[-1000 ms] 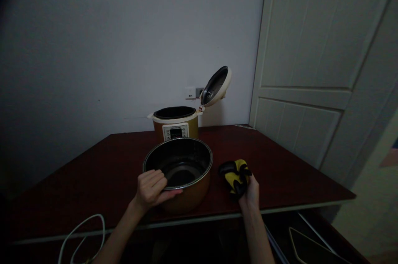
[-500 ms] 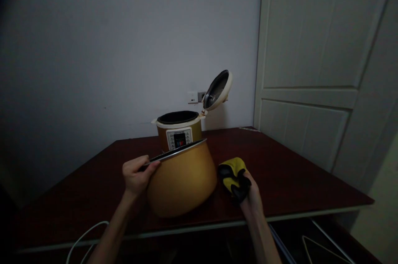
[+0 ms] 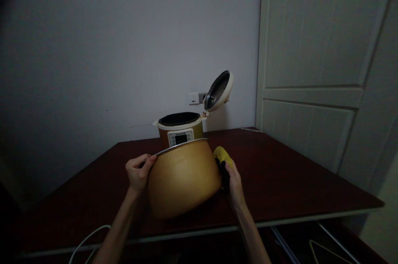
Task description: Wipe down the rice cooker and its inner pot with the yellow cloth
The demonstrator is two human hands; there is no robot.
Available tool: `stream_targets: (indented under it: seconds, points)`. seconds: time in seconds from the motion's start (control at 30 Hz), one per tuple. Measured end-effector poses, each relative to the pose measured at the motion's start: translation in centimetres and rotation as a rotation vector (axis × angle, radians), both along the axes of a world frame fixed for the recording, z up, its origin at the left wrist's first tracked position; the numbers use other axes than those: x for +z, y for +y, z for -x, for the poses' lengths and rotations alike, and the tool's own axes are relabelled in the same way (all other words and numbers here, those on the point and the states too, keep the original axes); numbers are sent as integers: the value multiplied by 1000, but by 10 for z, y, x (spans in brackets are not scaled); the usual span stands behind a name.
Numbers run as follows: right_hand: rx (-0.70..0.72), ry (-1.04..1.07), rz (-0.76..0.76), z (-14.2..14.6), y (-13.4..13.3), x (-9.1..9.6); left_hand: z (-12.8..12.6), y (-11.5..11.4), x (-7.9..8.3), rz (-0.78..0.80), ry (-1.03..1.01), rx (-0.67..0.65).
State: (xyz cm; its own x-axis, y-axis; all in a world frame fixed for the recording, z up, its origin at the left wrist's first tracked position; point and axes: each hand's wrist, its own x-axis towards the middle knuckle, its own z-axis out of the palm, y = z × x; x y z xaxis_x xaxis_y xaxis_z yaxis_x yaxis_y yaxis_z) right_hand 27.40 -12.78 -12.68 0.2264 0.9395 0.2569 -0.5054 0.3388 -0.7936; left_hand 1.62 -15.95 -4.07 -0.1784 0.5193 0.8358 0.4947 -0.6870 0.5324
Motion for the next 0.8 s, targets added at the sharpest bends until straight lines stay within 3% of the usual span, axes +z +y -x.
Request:
stream_targets:
  seconds: [0.13,0.27,0.47,0.6,0.8]
  points:
    - [53,102,75,9,-3,-2,-1,1,-1,16,-13,-10]
    - [59,83,26,10,-4,2,-1,1,0,10,13,3]
    - [-154,-227,-68,5,-19,25,-4,-3,8,6,167,-56]
    - [-307,-443,-242,14,-44,45,-4,-7,9,-31,212,-67]
    - [-525,-890,-664,45,-81,67,-2,-8,7,13,209,-40]
